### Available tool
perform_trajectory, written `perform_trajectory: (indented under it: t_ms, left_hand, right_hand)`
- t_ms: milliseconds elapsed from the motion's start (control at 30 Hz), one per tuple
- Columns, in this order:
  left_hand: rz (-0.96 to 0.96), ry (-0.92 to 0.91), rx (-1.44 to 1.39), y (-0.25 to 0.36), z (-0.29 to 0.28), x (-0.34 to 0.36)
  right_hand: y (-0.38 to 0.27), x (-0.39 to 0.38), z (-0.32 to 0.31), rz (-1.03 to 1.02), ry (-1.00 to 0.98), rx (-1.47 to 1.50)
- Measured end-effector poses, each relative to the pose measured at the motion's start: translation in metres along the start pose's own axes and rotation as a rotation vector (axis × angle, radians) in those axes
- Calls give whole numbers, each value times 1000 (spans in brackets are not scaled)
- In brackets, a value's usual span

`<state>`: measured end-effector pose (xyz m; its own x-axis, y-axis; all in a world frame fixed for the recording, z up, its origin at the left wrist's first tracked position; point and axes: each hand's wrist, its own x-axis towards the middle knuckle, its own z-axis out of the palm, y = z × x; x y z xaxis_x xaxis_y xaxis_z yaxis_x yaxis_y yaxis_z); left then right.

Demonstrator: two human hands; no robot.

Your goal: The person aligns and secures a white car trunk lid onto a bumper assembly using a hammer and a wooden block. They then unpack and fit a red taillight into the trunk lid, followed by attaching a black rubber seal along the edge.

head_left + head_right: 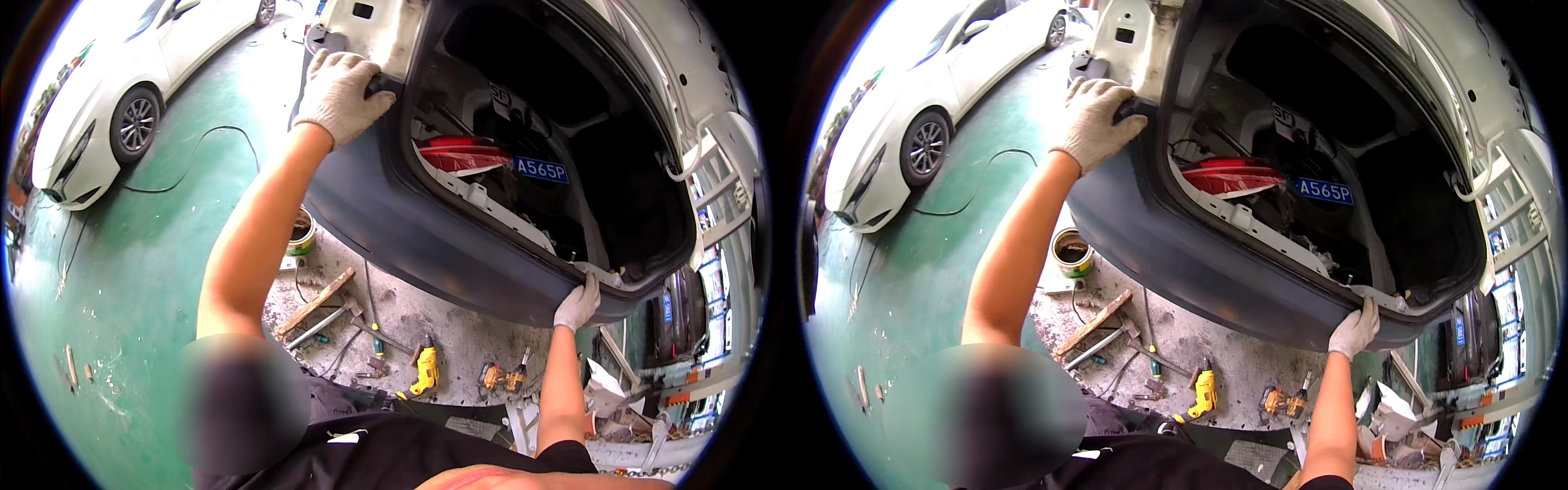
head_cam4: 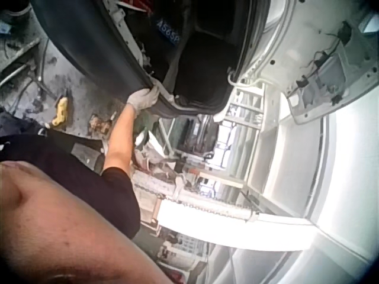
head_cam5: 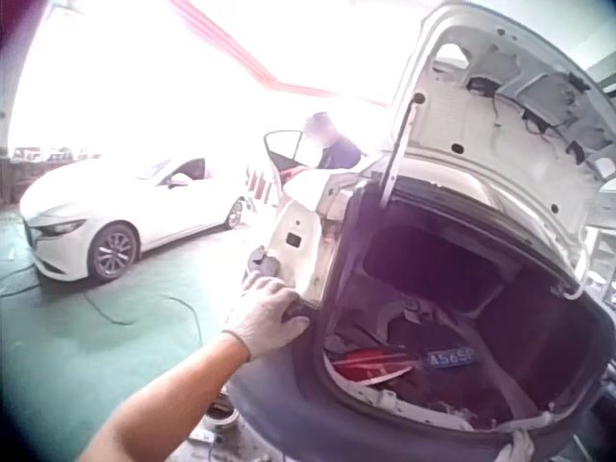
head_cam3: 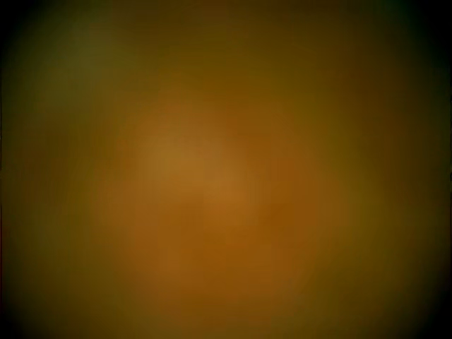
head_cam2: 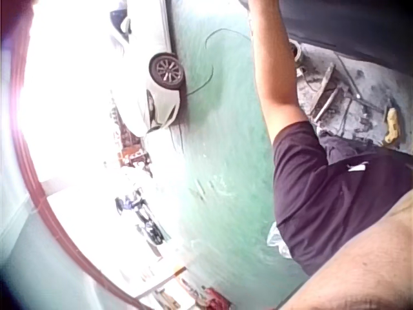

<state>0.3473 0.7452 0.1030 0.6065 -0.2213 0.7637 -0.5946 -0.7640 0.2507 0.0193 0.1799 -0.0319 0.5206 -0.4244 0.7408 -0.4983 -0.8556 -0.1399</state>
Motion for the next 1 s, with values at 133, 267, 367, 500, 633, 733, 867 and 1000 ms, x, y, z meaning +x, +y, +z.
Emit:
perform_trajectory:
  t_ms: [133,267,367,500,633,733,867,1000]
  left_hand:
    - [-26,13,-27,2,5,-2]
    - [-6,70,-101,1,5,-7]
    - [-6,81,-113,2,0,-9]
    - [7,96,-125,-2,1,-8]
    - [11,135,-150,-3,3,-9]
    - [9,149,-152,-3,4,-10]
    - [42,185,-162,0,14,-12]
    - [96,162,-163,6,21,-12]
  right_hand:
    - [-1,-1,0,-2,1,-7]
    - [3,-3,1,6,-5,-33]
    - [-1,-1,-2,22,-26,-37]
    - [-3,-2,-1,35,-17,-44]
    - [-3,-3,0,34,-27,-78]
    - [-3,-3,4,35,-21,-75]
    - [4,-4,3,36,-10,-49]
    - [10,4,-9,45,-82,-98]
